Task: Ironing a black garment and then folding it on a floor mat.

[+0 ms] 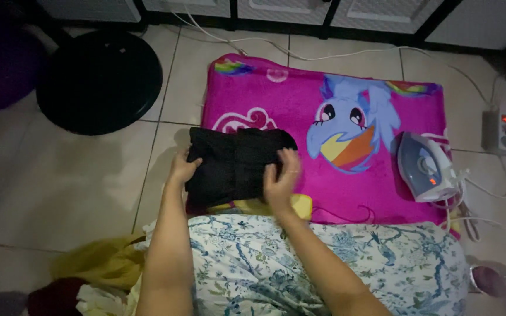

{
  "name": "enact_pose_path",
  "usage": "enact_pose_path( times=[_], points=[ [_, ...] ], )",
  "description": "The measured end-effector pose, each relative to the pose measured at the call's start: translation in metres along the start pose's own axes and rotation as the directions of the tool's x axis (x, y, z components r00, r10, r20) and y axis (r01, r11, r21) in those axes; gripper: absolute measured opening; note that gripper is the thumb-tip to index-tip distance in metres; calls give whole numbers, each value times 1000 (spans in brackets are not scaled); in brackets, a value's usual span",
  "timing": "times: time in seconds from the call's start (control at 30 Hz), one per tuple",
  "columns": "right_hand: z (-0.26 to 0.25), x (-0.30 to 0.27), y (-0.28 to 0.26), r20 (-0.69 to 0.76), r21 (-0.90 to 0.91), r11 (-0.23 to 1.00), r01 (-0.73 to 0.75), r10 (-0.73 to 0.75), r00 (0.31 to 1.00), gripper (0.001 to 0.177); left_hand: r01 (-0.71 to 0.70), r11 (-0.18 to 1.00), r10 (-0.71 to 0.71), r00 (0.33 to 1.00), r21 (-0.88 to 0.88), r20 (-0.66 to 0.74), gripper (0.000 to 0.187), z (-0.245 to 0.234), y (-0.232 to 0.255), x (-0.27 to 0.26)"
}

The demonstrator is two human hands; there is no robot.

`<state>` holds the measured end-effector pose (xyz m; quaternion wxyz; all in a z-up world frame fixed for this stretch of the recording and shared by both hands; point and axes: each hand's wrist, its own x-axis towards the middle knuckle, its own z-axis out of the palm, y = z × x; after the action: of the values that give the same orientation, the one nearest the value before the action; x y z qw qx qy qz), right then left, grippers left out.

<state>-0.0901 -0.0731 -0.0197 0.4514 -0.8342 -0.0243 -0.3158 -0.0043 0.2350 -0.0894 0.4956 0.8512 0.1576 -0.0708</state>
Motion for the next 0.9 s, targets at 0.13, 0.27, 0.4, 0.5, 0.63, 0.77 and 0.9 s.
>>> enact_pose_path(
  times=[0.13, 0.27, 0.4, 0.5, 0.63, 0.77, 0.9],
  points=[
    [4, 9, 111, -82, 91, 906, -413, 420, 904, 56, 131, 990, -132, 991, 61, 14, 75, -7, 24, -18],
    [38, 0, 156, 241, 144, 863, -485, 444, 863, 38, 149, 982, -152, 988, 113, 23, 68, -7, 25, -20],
    [34, 11, 40, 493, -326, 937, -123, 280, 824, 47, -57, 997, 56, 998, 44, 30, 72, -5, -12, 4],
    [23, 13, 17, 494, -257, 963, -78, 201, 846, 49, 32, 996, -30, 999, 79, -30, 69, -9, 17, -14],
    [23, -20, 88, 95, 103, 992, -72, 63, 994, 26, -11, 964, 45, 991, 264, -123, 69, -4, 21, -12],
    [30, -31, 182, -35, 77, 873, -481, 485, 874, 28, -199, 888, 365, 853, 415, -372, 68, 7, 45, -24],
    [48, -7, 210, 387, 52, 826, -562, 502, 774, 41, -51, 942, 98, 987, -330, 127, 66, 55, 50, -15]
  ],
)
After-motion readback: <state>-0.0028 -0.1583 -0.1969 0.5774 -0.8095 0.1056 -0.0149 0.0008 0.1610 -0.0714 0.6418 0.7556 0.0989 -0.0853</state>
